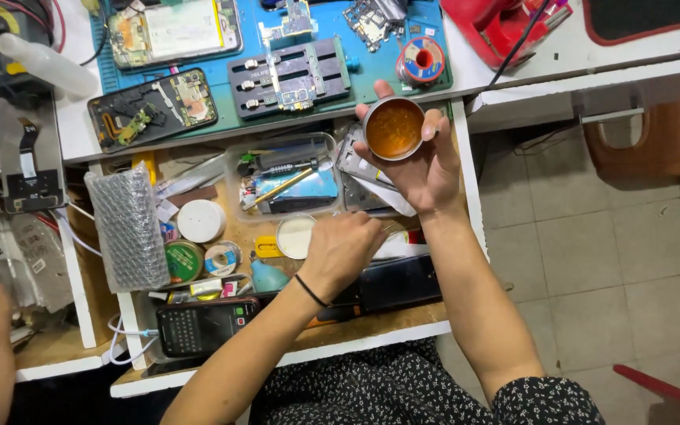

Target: Applying solder flux or paste to a circuit board using a small metal tool during a mobile phone repair.

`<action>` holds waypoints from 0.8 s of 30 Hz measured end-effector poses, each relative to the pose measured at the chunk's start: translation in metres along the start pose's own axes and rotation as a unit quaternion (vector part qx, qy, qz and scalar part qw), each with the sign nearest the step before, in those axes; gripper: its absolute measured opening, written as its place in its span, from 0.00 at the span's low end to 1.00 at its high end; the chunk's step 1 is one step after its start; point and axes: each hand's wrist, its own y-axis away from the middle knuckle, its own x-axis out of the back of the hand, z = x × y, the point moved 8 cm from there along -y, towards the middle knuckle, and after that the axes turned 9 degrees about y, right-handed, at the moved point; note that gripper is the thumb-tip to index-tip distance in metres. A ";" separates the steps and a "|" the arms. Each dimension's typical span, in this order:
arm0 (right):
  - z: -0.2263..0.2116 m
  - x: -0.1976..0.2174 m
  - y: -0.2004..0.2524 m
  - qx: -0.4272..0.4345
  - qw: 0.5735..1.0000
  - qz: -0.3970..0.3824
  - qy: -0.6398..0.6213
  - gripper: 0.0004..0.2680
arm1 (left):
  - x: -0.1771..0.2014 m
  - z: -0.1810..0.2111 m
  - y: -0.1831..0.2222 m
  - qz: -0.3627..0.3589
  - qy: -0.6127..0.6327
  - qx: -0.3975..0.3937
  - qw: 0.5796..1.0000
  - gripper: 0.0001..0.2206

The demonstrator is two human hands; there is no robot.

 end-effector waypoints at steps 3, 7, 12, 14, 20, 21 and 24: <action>0.015 0.012 -0.006 0.007 0.997 -0.080 0.003 0.11 | 0.065 -0.030 0.002 0.180 0.100 0.055 0.977 0.05; 0.033 0.001 -0.005 0.003 0.995 -0.103 0.002 0.10 | 0.144 -0.030 -0.006 0.292 0.164 -0.011 0.942 0.32; 0.070 0.005 0.006 -0.061 0.994 -0.094 0.018 0.10 | 0.129 -0.029 -0.008 0.195 0.108 -0.038 0.974 0.53; 0.070 -0.013 0.005 -0.068 0.992 -0.106 0.010 0.10 | 0.142 -0.045 -0.002 0.207 0.135 -0.047 0.968 0.54; 0.042 -0.020 0.003 -0.053 0.998 -0.030 0.001 0.09 | 0.194 -0.109 0.057 0.172 0.103 0.108 0.974 0.26; 0.037 -0.014 0.002 -0.046 0.999 0.003 0.006 0.09 | 0.204 -0.119 0.067 0.175 0.061 0.162 0.969 0.14; 0.029 0.000 -0.001 -0.022 0.999 0.035 0.025 0.09 | 0.136 -0.126 0.085 0.057 0.085 0.212 0.972 0.18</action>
